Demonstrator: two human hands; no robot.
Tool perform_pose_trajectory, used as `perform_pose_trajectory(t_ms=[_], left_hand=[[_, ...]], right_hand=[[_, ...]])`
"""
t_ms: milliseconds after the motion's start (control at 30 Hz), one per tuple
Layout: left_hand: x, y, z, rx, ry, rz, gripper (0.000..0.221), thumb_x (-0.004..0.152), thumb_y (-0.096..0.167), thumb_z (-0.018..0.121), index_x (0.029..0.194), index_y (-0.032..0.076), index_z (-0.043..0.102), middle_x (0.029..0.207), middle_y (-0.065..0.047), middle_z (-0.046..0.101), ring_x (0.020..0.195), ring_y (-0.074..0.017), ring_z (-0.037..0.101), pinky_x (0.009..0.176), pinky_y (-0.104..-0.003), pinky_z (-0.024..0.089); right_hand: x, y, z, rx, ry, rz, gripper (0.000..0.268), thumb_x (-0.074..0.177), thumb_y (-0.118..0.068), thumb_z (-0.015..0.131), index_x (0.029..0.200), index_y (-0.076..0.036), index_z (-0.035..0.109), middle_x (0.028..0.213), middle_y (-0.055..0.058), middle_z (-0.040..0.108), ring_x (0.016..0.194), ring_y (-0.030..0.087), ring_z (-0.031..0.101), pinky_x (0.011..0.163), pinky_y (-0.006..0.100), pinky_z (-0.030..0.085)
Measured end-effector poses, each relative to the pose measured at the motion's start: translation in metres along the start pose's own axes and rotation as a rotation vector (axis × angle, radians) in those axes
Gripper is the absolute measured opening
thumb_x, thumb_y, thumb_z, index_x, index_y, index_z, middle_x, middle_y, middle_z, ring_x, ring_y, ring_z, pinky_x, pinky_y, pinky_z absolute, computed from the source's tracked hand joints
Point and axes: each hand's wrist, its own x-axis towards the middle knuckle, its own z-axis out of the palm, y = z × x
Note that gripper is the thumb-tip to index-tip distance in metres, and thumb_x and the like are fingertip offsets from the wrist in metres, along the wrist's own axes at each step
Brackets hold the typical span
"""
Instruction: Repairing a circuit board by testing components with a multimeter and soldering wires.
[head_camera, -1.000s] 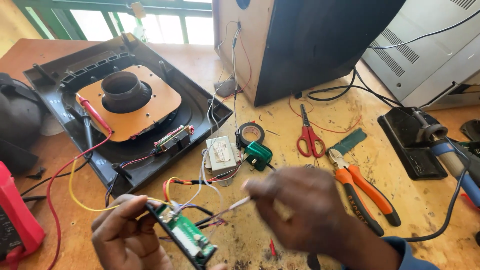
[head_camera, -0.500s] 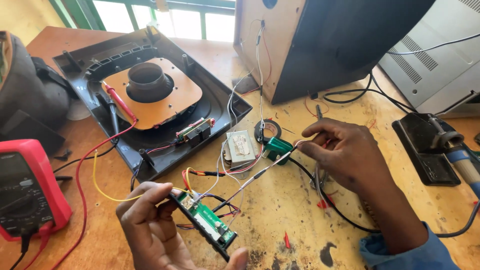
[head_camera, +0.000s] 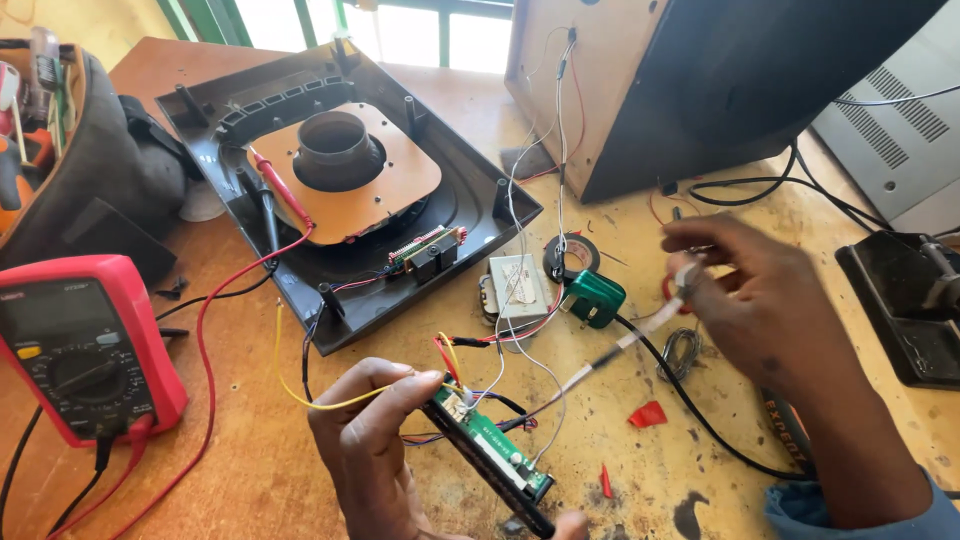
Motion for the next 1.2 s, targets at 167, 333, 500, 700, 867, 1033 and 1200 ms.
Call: perform_pose_trajectory(t_ms=[167,333,500,700,867,1033,1200], left_hand=[[0.005,0.027,0.010,0.272,0.061,0.013,0.078,0.099,0.073,0.027,0.111,0.007,0.066,0.110,-0.013,0.056,0.099,-0.0204,0.061,0.088,-0.030,0.048],[0.003,0.026,0.007,0.252,0.035,-0.031,0.069,0.076,0.067,0.056,0.117,0.013,0.065,0.114,-0.010,0.056,0.099,-0.0178,0.062,0.094,-0.028,0.046],[0.001,0.015,0.002,0.202,-0.048,-0.003,0.080,0.102,0.080,0.031,0.117,0.011,0.067,0.117,-0.013,0.056,0.105,-0.0197,0.065,0.093,-0.029,0.054],[-0.001,0.016,-0.003,0.158,-0.194,-0.070,0.040,0.097,0.053,0.052,0.111,0.021,0.072,0.122,-0.012,0.049,0.116,-0.0233,0.067,0.096,-0.031,0.065],[-0.003,0.013,0.002,-0.007,-0.151,-0.191,0.015,0.086,0.018,0.072,0.102,0.020,0.073,0.125,-0.010,0.048,0.113,-0.0223,0.069,0.096,-0.034,0.071],[0.000,0.009,0.002,-0.074,-0.128,-0.271,0.011,0.083,0.017,0.074,0.094,0.018,0.074,0.119,-0.010,0.052,0.108,-0.0213,0.071,0.090,-0.032,0.068],[0.001,0.013,0.002,0.026,-0.193,-0.192,0.014,0.093,0.027,0.063,0.100,0.020,0.073,0.124,-0.009,0.049,0.116,-0.0202,0.070,0.095,-0.033,0.069]], right_hand=[[-0.001,0.001,0.001,-0.519,-0.489,0.078,0.060,0.095,-0.030,0.049,0.153,-0.042,0.039,0.147,-0.006,0.054,0.111,0.028,0.071,0.086,0.047,0.053],[-0.020,-0.001,-0.009,-0.481,-0.176,-0.157,0.056,0.086,-0.030,0.066,0.141,-0.029,0.056,0.138,-0.001,0.060,0.083,0.021,0.075,0.068,0.042,0.054],[-0.063,-0.018,-0.003,0.083,-0.142,-0.547,0.032,0.084,-0.031,0.067,0.110,-0.015,0.072,0.097,-0.001,0.073,0.064,0.009,0.061,0.060,0.023,0.053],[-0.066,-0.025,0.013,0.139,-0.313,-0.837,0.018,0.088,-0.032,0.067,0.099,-0.023,0.077,0.072,-0.002,0.076,0.053,0.012,0.073,0.044,0.029,0.049],[-0.068,-0.021,0.016,0.171,-0.303,-0.763,0.012,0.082,-0.033,0.073,0.087,-0.024,0.078,0.071,-0.004,0.081,0.047,0.009,0.078,0.044,0.027,0.054],[-0.067,-0.014,0.016,0.092,-0.327,-0.776,0.015,0.086,-0.036,0.069,0.088,-0.024,0.077,0.076,-0.007,0.081,0.055,0.010,0.080,0.048,0.031,0.053],[-0.064,-0.018,0.018,0.117,-0.348,-0.820,0.016,0.089,-0.034,0.065,0.087,-0.020,0.073,0.072,-0.004,0.073,0.052,0.013,0.071,0.046,0.030,0.048]])
